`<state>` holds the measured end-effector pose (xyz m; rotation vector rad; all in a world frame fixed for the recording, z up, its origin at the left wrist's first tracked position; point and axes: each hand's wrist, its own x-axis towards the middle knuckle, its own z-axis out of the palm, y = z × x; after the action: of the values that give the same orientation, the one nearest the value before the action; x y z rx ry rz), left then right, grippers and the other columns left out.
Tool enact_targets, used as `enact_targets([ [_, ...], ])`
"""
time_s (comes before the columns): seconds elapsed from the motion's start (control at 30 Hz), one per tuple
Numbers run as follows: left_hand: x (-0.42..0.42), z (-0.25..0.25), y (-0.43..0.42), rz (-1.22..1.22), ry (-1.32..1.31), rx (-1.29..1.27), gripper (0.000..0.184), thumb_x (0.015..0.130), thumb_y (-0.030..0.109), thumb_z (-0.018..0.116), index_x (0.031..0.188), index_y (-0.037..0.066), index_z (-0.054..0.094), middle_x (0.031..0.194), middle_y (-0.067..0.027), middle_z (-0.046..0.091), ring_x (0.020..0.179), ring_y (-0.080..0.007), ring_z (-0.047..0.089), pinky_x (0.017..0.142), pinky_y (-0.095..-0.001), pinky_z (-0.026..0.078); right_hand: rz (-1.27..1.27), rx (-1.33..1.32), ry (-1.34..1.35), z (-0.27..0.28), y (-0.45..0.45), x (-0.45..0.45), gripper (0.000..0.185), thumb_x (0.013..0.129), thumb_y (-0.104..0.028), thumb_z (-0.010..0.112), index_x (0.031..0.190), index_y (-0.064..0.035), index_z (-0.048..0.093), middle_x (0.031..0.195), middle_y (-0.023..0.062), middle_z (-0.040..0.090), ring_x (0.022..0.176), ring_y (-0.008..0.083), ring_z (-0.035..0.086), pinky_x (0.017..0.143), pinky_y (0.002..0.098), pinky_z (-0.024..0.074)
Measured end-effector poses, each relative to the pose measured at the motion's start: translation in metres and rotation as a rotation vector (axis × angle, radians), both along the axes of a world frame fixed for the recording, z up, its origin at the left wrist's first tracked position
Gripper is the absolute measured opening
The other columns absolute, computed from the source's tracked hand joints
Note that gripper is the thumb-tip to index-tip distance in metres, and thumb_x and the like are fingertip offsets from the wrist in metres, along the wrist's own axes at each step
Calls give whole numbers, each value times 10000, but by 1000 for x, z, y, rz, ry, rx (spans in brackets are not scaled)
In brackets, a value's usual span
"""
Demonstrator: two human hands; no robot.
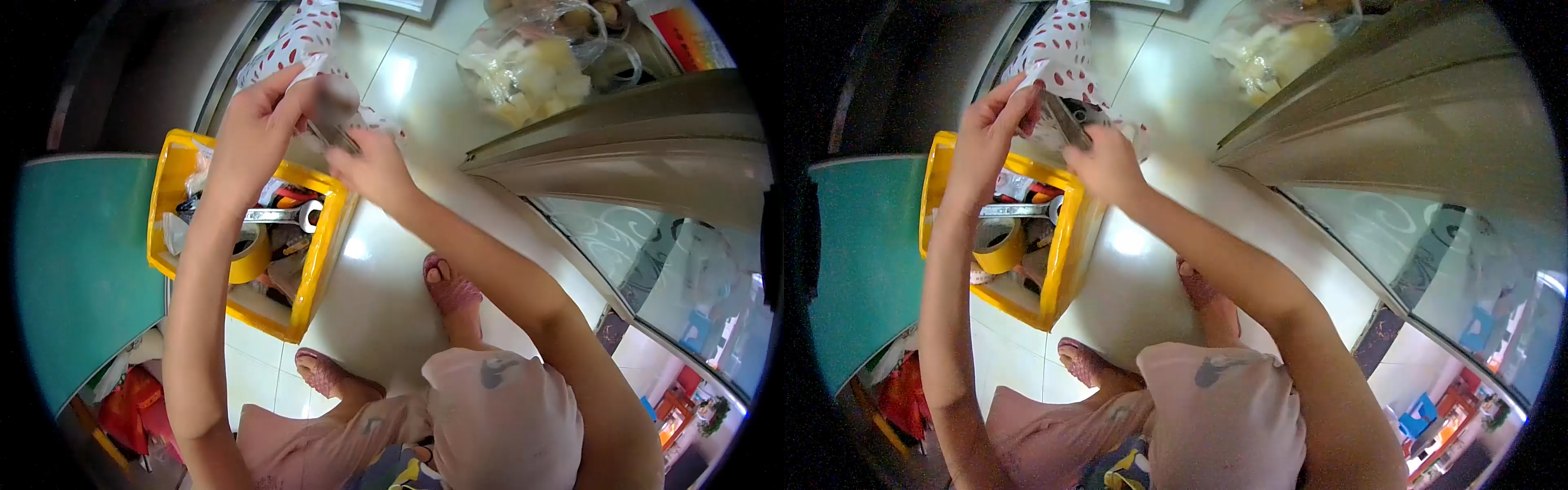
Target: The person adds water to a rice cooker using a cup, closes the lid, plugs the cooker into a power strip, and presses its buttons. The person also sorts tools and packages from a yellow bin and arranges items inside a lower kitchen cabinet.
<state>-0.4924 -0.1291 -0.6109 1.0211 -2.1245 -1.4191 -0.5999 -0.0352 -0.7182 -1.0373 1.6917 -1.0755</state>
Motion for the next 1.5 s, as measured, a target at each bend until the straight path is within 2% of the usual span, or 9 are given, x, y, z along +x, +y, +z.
enact_targets([
  [0.2,12,4,1,74,-27,5,320,869,195,544,1085,-34,601,722,-16,588,687,-67,517,668,-213,430,-1,-168,376,-15,-1,-10,416,781,-176,620,1145,6,531,1087,237,577,968,345,585,812,392,465],
  [0.47,20,11,-15,-102,-192,-112,428,856,270,604,1165,-25,566,973,-62,637,902,-112,568,830,-251,435,463,-321,399,48,43,31,219,776,-57,595,993,-35,584,996,111,591,903,259,595,778,342,492],
  [0.57,29,20,-22,-151,-182,-87,466,847,312,625,1172,-17,567,1024,-83,633,944,-126,562,858,-260,424,698,-347,1017,44,14,60,157,739,-68,601,888,-20,611,905,116,612,894,238,587,711,329,509],
  [0.7,66,37,-41,9,-97,-141,460,842,345,626,1167,22,587,1045,-77,631,975,-122,561,894,-250,409,765,-306,1103,27,-13,97,148,720,-83,605,853,-21,625,892,111,620,890,239,592,688,316,510],
  [0.73,76,48,-42,82,-121,-71,460,867,244,598,1177,-89,526,1037,-141,630,937,-158,574,837,-267,449,778,-250,1067,23,-17,103,167,726,-82,606,883,-27,618,887,109,617,871,248,597,682,313,511],
  [0.87,126,48,-41,170,-209,-143,390,858,286,613,1143,20,598,1035,-68,629,937,-107,570,851,-230,436,657,-163,1169,9,-14,115,171,733,-76,592,899,-35,586,862,102,618,850,243,602,669,331,505],
  [1.0,150,38,-40,211,-253,-133,369,868,261,600,1148,20,593,1008,-62,632,920,-105,573,827,-230,451,590,-487,915,35,-12,100,116,732,-60,555,845,-41,540,844,113,603,820,283,602,645,390,488],
  [1.23,138,32,-32,212,-169,-75,334,888,225,582,1149,15,583,967,-50,632,878,-91,560,784,-224,447,518,-123,404,101,66,32,262,691,-115,632,920,-45,525,817,134,581,743,328,603,645,413,478],
  [1.5,69,1,26,-28,-146,-281,493,805,208,661,1241,46,499,1112,-130,573,1035,-196,554,821,-289,476,125,383,102,93,157,-57,281,700,-71,677,935,3,542,712,8,538,622,69,472,527,237,382],
])
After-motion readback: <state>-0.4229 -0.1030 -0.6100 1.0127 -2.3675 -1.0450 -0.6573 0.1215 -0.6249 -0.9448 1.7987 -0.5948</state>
